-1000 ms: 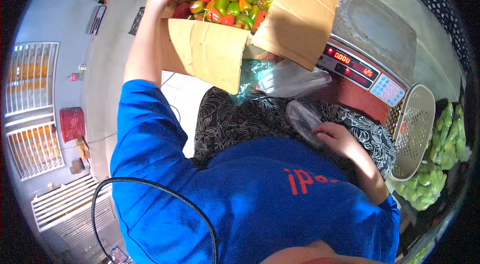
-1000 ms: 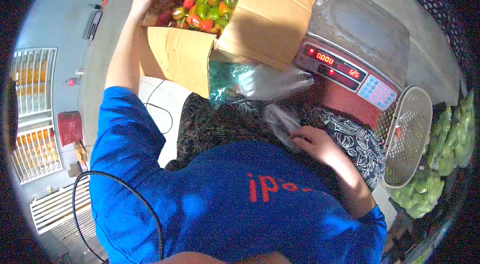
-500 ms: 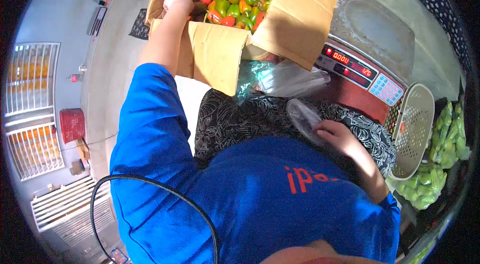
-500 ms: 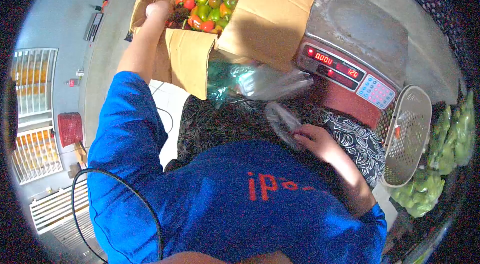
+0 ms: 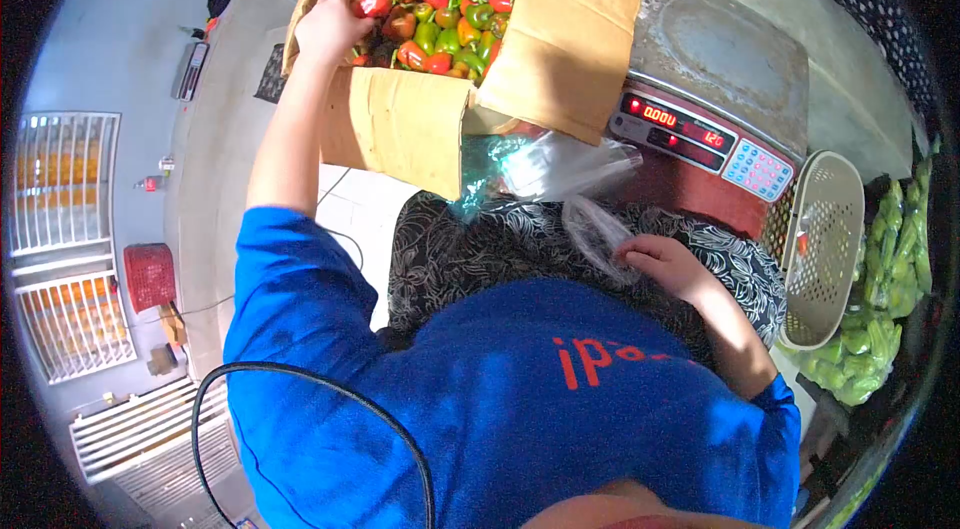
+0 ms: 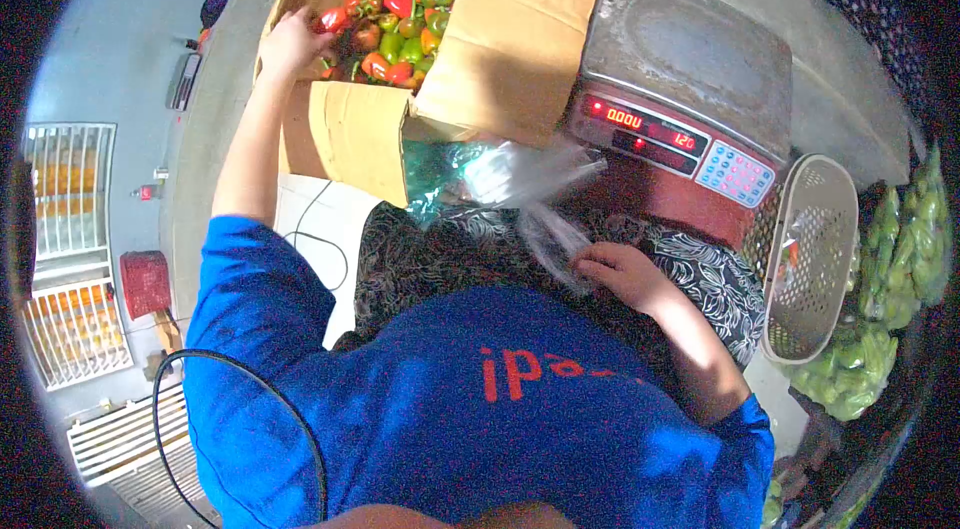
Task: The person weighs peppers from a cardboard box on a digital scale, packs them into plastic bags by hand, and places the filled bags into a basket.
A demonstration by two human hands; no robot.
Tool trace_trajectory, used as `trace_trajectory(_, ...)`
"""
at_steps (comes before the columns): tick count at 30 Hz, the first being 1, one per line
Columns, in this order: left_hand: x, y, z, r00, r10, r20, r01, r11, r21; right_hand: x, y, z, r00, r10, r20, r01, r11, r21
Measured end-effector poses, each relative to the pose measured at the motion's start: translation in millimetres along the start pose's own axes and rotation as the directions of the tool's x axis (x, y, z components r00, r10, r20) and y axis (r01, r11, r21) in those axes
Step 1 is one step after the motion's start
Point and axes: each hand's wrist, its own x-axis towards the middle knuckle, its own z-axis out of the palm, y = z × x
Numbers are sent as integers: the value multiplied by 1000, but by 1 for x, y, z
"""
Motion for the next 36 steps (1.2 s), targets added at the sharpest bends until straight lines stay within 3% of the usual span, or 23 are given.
trace_trajectory(1, -17, 6, -16, 988, 45, -148, -60, 993, -101, 1, -3, 0, 1000, 20, 13, -21, 1000, 6)
trace_trajectory(5, -87, 49, -76, 988, -32, -154, -27, 931, -364, 0, -12, 2, 996, 69, 50, -71, 997, 38)
trace_trajectory(7, -115, 64, -92, 984, 8, -176, -89, 882, -462, -1, -9, 1, 998, 45, 44, -46, 999, 20)
trace_trajectory(10, -137, 80, -87, 973, 26, -231, -185, 688, -702, -1, -5, 2, 999, -6, 32, 8, 998, -55)
trace_trajectory(14, -164, 109, -101, 980, -3, -200, -168, 527, -833, -3, -5, 2, 999, -31, 16, 33, 993, -112)
trace_trajectory(17, -178, 128, -90, 988, 50, -149, -157, 304, -940, -3, -5, 3, 999, -43, 11, 44, 985, -167)
trace_trajectory(21, -206, 160, -67, 957, 284, 56, -12, 231, -973, -6, 2, 5, 988, -153, -13, 145, 960, -241)
trace_trajectory(22, -217, 173, -51, 889, 408, 208, 182, 104, -978, -7, -3, 4, 994, -105, -1, 101, 953, -287)
trace_trajectory(23, -230, 184, -41, 853, 440, 282, 223, 182, -958, -7, -7, 4, 995, -102, 17, 102, 940, -326)
trace_trajectory(25, -250, 205, -21, 907, 421, -3, -41, 81, -996, -9, -9, 3, 994, -90, 57, 105, 913, -394)
trace_trajectory(26, -254, 211, -5, 921, 386, -60, -78, 33, -996, -10, -2, 4, 988, -143, 50, 151, 894, -421)
trace_trajectory(27, -255, 211, 2, 902, 413, 125, 141, -8, -990, -11, -1, 4, 989, -138, 55, 148, 900, -410)
trace_trajectory(31, -252, 216, -28, 923, 378, 66, 164, -231, -959, -17, -7, 4, 991, -105, 84, 130, 911, -391)
trace_trajectory(36, -251, 219, -57, 917, 381, 116, 234, -279, -931, -21, -11, 3, 985, -143, 95, 170, 901, -399)
